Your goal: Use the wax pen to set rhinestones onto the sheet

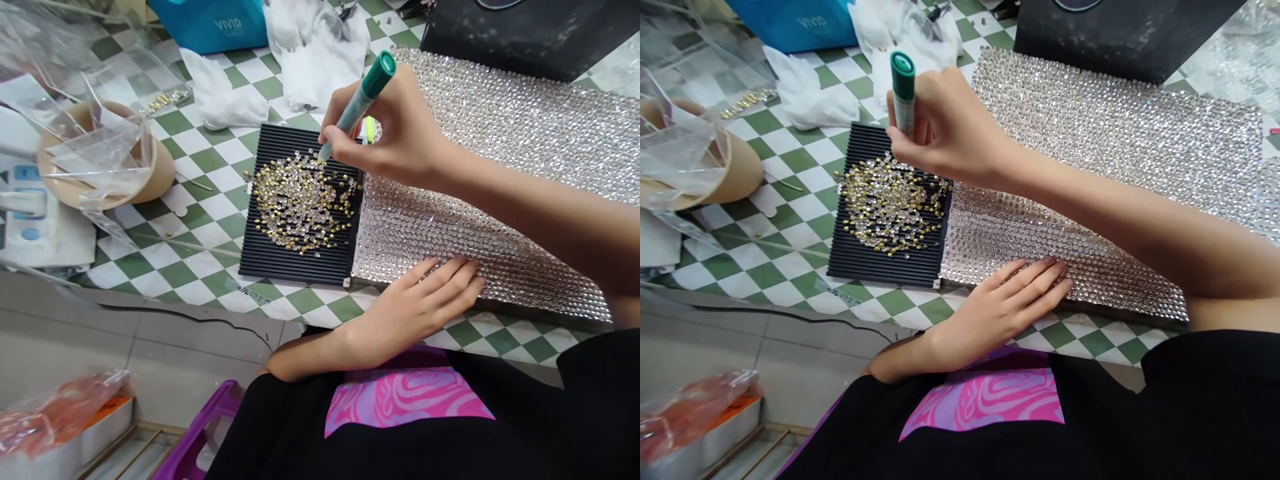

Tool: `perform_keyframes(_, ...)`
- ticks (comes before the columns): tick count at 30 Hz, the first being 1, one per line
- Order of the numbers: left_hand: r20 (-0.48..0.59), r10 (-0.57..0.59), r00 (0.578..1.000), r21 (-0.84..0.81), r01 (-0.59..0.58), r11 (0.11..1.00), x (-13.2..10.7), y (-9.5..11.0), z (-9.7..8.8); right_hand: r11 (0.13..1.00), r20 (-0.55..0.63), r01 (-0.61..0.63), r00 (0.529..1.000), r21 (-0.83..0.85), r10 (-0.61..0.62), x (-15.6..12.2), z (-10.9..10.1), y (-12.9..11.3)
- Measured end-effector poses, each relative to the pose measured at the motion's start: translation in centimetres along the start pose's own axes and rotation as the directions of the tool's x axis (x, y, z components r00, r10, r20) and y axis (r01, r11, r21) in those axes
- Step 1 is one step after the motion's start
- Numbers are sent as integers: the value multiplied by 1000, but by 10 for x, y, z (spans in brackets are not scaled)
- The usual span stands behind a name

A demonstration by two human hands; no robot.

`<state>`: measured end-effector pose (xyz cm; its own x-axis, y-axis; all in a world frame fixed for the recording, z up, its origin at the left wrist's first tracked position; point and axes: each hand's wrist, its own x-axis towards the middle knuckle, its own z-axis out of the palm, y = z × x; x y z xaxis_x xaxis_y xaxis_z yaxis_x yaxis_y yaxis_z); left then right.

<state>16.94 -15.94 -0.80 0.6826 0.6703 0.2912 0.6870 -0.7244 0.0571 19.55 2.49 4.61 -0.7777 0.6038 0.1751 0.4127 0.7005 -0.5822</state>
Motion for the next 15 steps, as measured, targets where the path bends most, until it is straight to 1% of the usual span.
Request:
perform_keyframes(6, 13, -5, 1000, 2, 5, 1000, 0, -1, -2, 1000, 46, -25, 999, -12, 25, 1, 4, -1)
perform_keyframes(15, -5, -10, 1000, 4, 10, 1000, 1, 0, -1, 999, 28, -42, 999, 26, 41, -5, -4, -2)
